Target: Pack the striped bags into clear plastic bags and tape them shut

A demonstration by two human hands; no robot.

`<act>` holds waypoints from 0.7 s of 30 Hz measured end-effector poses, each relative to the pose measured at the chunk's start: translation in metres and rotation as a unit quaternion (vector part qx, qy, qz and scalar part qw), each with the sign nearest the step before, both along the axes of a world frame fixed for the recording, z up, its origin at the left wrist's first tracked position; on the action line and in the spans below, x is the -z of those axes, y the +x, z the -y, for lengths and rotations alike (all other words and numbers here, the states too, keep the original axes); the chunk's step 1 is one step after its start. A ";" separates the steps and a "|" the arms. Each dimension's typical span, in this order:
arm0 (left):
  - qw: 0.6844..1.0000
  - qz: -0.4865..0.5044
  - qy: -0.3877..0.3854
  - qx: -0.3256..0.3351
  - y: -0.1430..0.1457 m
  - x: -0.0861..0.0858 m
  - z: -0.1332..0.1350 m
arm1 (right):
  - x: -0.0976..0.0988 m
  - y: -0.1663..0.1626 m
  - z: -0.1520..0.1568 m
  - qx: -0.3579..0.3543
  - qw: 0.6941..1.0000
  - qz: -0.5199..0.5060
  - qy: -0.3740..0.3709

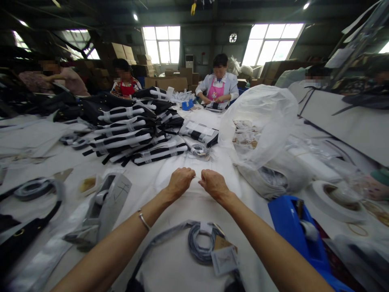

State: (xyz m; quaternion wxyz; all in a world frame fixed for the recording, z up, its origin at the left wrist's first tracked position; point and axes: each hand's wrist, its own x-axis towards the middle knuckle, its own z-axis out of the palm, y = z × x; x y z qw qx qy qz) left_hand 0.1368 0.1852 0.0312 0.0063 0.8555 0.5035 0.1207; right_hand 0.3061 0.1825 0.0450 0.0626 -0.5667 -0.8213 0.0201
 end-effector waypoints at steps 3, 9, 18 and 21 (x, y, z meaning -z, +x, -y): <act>0.999 -0.003 0.010 -0.030 0.001 0.004 0.000 | -0.001 0.005 0.000 0.028 0.998 0.036 0.036; 0.999 -0.015 -0.039 -0.034 -0.023 0.017 0.016 | 0.013 0.034 0.011 0.032 0.995 0.090 0.020; 0.969 0.115 -0.043 -0.215 -0.093 0.017 0.057 | 0.050 0.101 0.077 0.091 0.995 0.027 0.012; 0.925 0.214 -0.074 -0.305 -0.113 0.020 0.063 | 0.058 0.119 0.088 0.240 0.948 -0.207 -0.037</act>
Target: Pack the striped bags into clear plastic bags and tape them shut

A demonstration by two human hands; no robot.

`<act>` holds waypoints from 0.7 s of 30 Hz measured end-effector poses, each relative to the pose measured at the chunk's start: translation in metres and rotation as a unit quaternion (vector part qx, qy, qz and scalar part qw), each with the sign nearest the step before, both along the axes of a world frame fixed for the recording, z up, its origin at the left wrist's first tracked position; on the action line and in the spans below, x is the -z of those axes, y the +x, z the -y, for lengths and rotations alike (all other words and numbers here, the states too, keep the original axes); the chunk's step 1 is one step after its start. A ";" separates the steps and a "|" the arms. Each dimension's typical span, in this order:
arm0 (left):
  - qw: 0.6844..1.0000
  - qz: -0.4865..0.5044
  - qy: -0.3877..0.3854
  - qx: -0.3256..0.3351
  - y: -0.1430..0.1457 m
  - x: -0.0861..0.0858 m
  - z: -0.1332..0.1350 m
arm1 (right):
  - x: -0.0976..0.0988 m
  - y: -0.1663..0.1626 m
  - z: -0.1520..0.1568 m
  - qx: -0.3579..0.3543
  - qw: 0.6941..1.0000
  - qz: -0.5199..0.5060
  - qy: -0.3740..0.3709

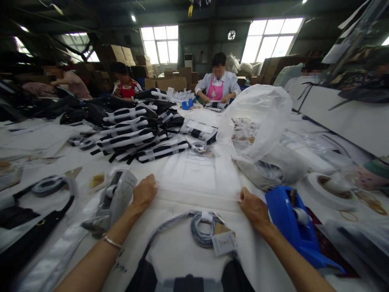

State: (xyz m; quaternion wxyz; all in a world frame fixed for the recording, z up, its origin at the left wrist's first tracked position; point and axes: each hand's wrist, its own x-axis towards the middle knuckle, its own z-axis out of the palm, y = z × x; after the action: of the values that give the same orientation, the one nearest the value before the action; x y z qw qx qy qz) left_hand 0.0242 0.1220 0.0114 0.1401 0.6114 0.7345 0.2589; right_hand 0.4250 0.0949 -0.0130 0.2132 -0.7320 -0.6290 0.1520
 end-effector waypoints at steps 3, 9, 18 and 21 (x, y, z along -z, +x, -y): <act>0.989 0.141 -0.017 -0.048 -0.005 0.001 -0.002 | -0.002 0.002 -0.004 0.116 0.910 -0.397 -0.030; 0.920 0.379 0.087 -0.057 0.004 -0.011 -0.012 | -0.022 -0.009 -0.031 0.092 0.787 -0.611 -0.007; 0.963 0.246 0.075 0.085 0.012 0.024 0.026 | 0.007 -0.032 0.004 0.057 0.826 -0.558 -0.059; 0.981 0.017 0.032 0.193 0.019 0.025 0.043 | 0.005 -0.034 0.012 0.007 0.902 -0.421 -0.092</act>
State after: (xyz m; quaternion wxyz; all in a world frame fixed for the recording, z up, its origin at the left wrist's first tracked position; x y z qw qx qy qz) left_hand 0.0428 0.0788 -0.0134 0.1802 0.7411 0.5918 0.2610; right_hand 0.3912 0.0834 -0.0182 0.3907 -0.6207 -0.4587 0.5017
